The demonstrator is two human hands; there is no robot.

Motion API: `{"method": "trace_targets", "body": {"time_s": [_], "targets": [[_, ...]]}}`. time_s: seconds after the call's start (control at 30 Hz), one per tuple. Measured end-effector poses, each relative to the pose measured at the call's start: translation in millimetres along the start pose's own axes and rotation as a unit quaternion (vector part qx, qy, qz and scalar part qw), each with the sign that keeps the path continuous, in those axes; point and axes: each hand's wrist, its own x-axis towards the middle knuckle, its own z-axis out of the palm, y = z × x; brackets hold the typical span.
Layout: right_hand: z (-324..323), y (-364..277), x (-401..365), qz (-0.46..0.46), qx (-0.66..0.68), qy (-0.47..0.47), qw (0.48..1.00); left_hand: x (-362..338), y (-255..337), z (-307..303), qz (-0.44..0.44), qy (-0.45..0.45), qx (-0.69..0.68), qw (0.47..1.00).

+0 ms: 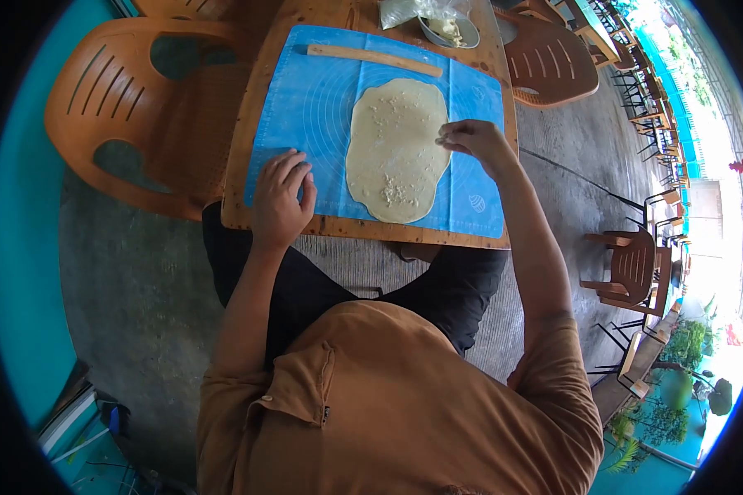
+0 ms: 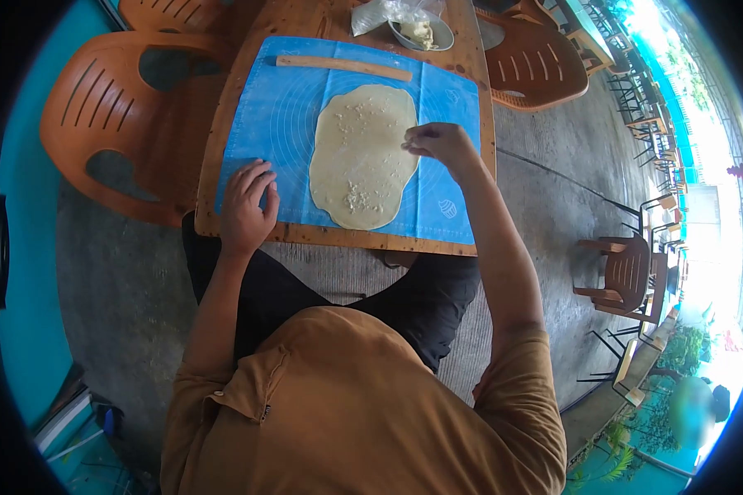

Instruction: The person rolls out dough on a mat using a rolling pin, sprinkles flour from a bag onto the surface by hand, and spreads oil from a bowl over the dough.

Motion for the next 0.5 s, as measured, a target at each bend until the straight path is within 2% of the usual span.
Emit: {"method": "trace_targets", "body": {"time_s": [0.13,0.37,0.43,0.47,0.5], "targets": [[-2,8,-11,-0.047,0.008,0.074,0.996,-1,0,2,0.003,0.001,0.006,1.000],[3,29,-19,-0.040,0.034,0.064,0.997,-2,0,1,0.003,-0.001,0.012,1.000],[8,29,-17,-0.067,-0.012,0.122,0.990,0,0,2,0.005,0.002,0.015,1.000],[8,27,-17,-0.068,-0.013,0.121,0.990,-1,-1,3,0.003,0.001,0.012,1.000],[9,20,-21,-0.038,0.023,0.080,0.996,-1,-1,2,0.001,-0.001,0.011,1.000]]}}
